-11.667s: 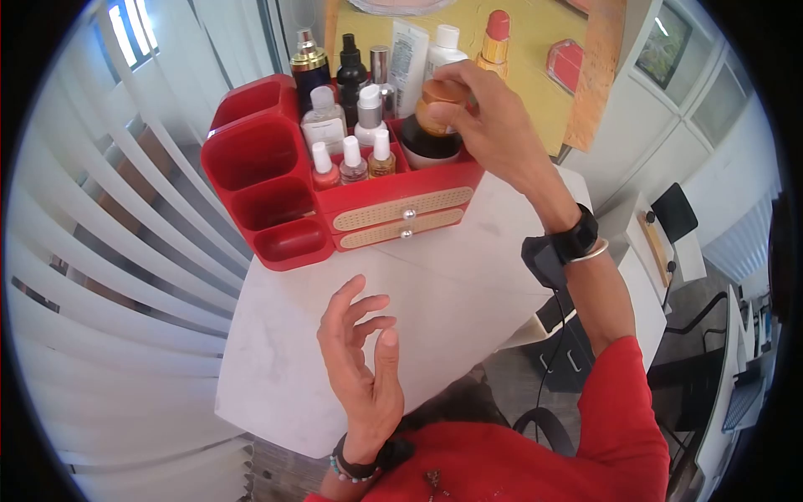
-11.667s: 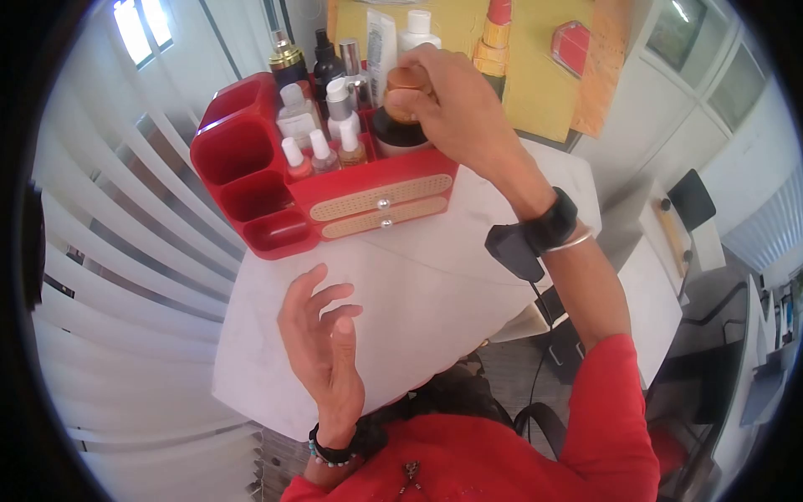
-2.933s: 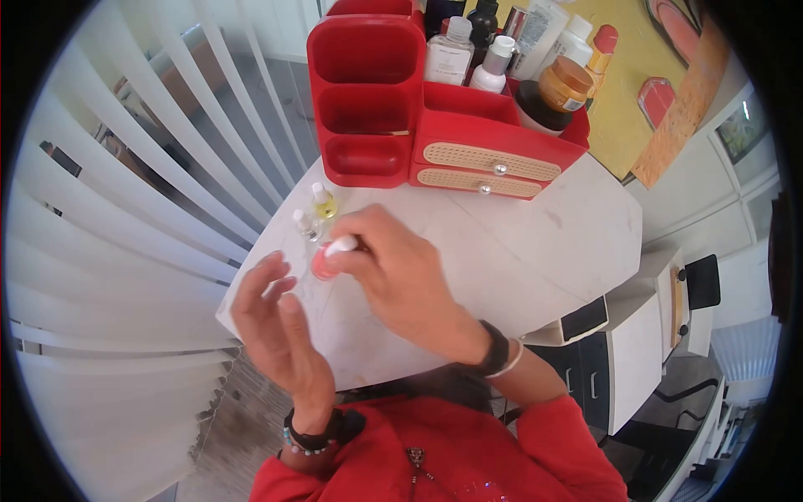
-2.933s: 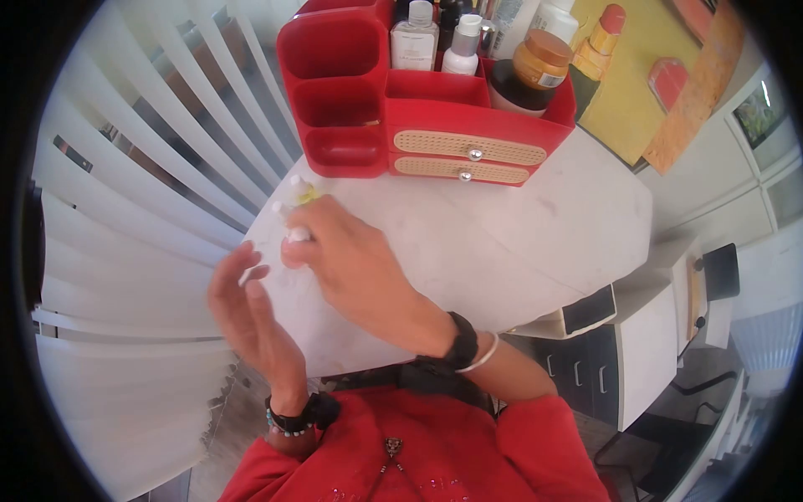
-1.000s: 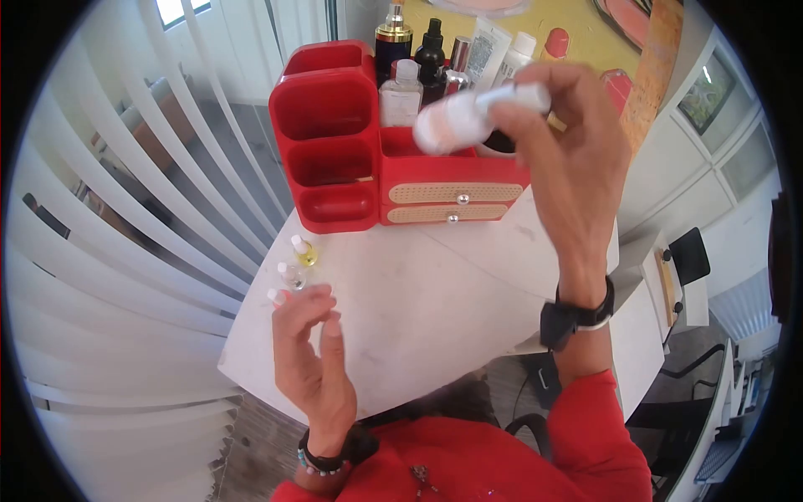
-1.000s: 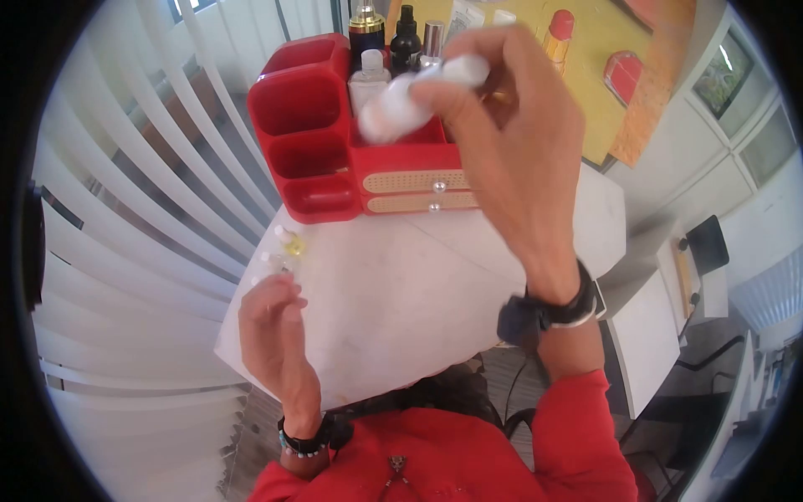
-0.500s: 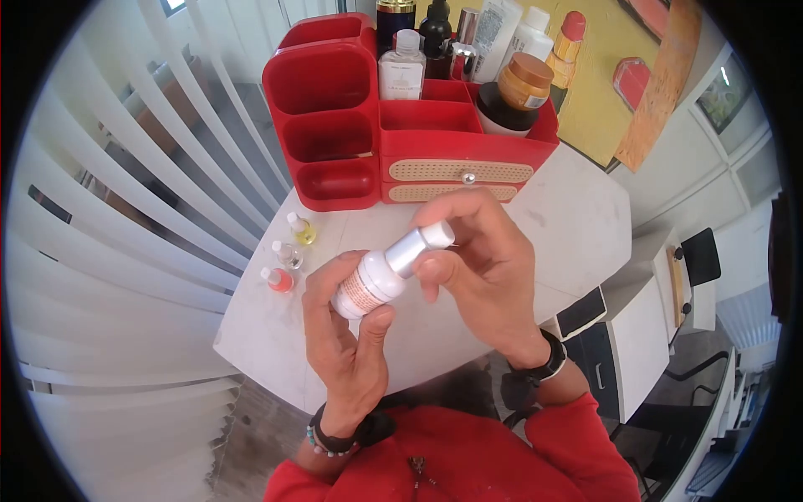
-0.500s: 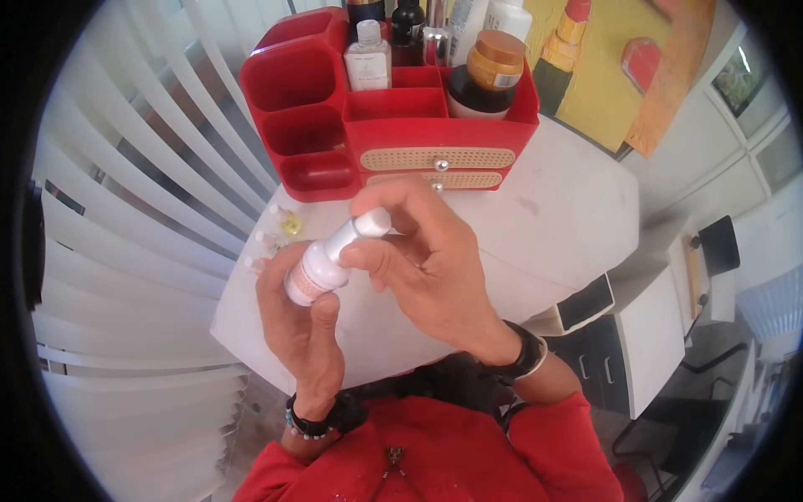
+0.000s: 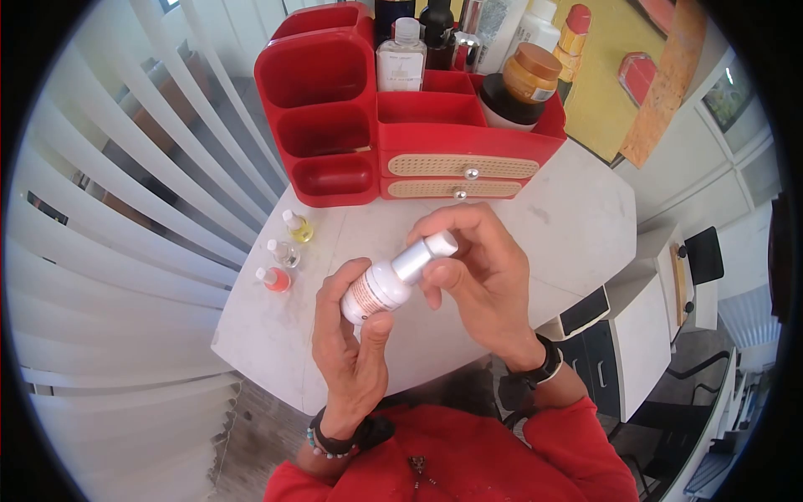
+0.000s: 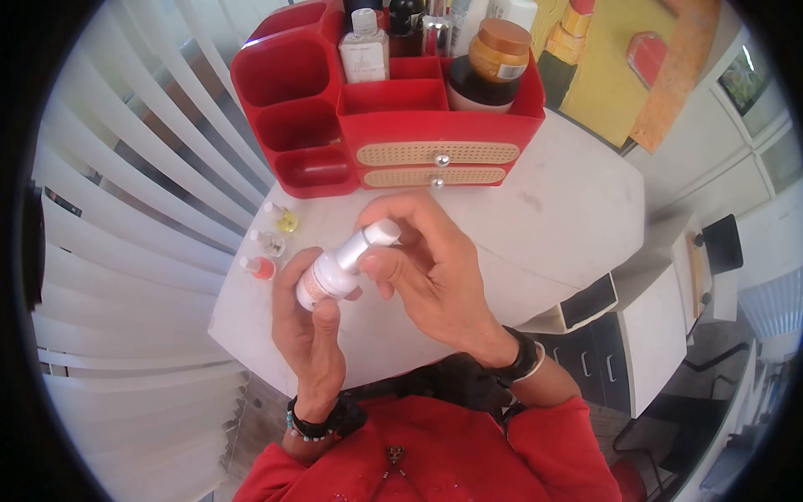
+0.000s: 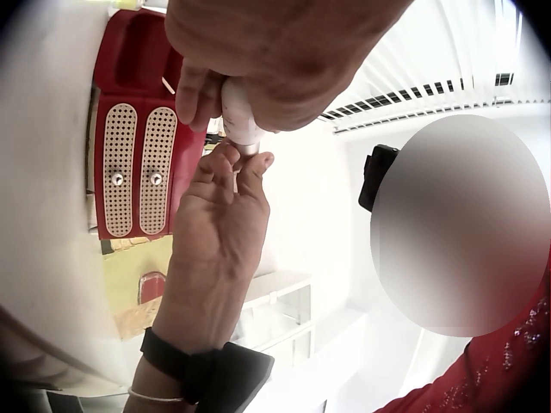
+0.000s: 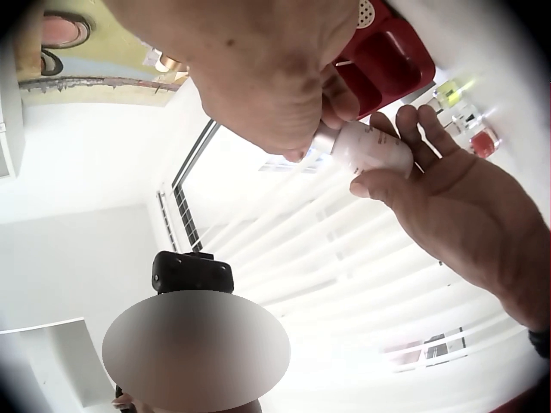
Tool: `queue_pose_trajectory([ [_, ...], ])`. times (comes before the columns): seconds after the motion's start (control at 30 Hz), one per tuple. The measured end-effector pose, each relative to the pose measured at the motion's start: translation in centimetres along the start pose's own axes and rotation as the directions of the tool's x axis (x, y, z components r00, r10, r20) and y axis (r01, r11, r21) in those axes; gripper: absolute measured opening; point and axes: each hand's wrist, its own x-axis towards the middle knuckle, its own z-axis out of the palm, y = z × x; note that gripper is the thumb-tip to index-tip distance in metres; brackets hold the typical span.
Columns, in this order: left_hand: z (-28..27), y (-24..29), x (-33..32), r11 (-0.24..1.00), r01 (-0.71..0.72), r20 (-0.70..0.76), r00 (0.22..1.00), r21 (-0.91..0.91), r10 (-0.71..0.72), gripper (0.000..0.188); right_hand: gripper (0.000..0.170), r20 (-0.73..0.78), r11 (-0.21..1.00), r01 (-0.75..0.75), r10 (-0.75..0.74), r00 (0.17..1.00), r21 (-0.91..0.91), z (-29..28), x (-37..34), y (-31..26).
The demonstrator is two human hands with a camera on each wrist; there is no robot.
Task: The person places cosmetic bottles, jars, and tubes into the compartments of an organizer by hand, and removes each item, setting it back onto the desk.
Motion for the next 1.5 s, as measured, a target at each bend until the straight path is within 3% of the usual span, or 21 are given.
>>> queue_pose_trajectory([
  [0.1,0.1,0.2,0.1,0.999,-0.003,-0.007,1.0,0.052,0.003,0.063,0.029,0.014,1.0,0.0,0.0,1.0,0.012,-0.1,0.1,0.4],
  [0.17,0.3,0.5,0.3,0.997,0.035,0.006,0.999,-0.074,-0.034,0.063,0.028,0.008,1.0,-0.01,0.01,1.0,0.01,0.1,0.1,0.5],
  [0.6,-0.6,0.0,0.8,0.979,0.098,0.027,0.995,-0.181,-0.095,0.055,0.023,0.03,0.993,-0.059,0.063,0.998,-0.104,1.1,1.2,0.2],
  [0.7,-1.0,-0.3,1.0,0.992,0.103,-0.04,0.994,-0.073,-0.106,0.047,0.023,0.022,0.973,0.001,0.004,1.0,-0.232,1.9,1.9,0.2],
  [0.73,-1.0,-0.5,1.2,0.999,0.035,-0.108,0.994,0.0,-0.035,0.044,0.023,0.026,0.972,0.0,0.006,1.0,-0.234,2.2,2.2,0.3],
  [0.77,-1.1,-0.6,1.3,0.997,-0.028,-0.169,0.985,0.078,0.041,0.042,0.023,0.025,0.95,0.035,-0.028,0.999,-0.311,2.5,2.6,0.3],
  [0.83,-1.8,-0.8,1.2,0.996,-0.043,-0.202,0.978,0.08,0.059,0.042,0.023,0.031,0.92,0.069,-0.061,0.998,-0.387,3.0,3.6,0.9],
  [0.9,-2.5,-0.8,1.1,0.995,-0.058,-0.235,0.969,0.085,0.077,0.042,0.026,0.12,0.788,0.238,-0.206,0.971,-0.568,3.3,4.8,2.5],
  [0.93,-2.8,-0.7,1.0,0.995,-0.06,-0.219,0.973,0.074,0.075,0.04,0.026,0.125,0.789,0.24,-0.206,0.971,-0.566,3.5,5.4,2.9],
  [1.0,-3.2,-0.6,0.8,0.996,-0.063,-0.212,0.974,0.062,0.075,0.037,0.028,0.236,0.67,0.325,-0.225,0.946,-0.667,3.9,6.4,3.7],
  [1.2,-3.6,-0.4,0.4,0.998,-0.064,-0.189,0.98,0.022,0.067,0.03,0.027,0.324,0.608,0.372,-0.193,0.926,-0.701,4.8,8.3,6.9],
  [1.5,-4.1,-0.5,0.4,0.999,-0.044,-0.156,0.987,0.004,0.044,0.025,0.033,0.326,0.554,0.346,-0.139,0.935,-0.758,5.4,9.0,7.9],
])
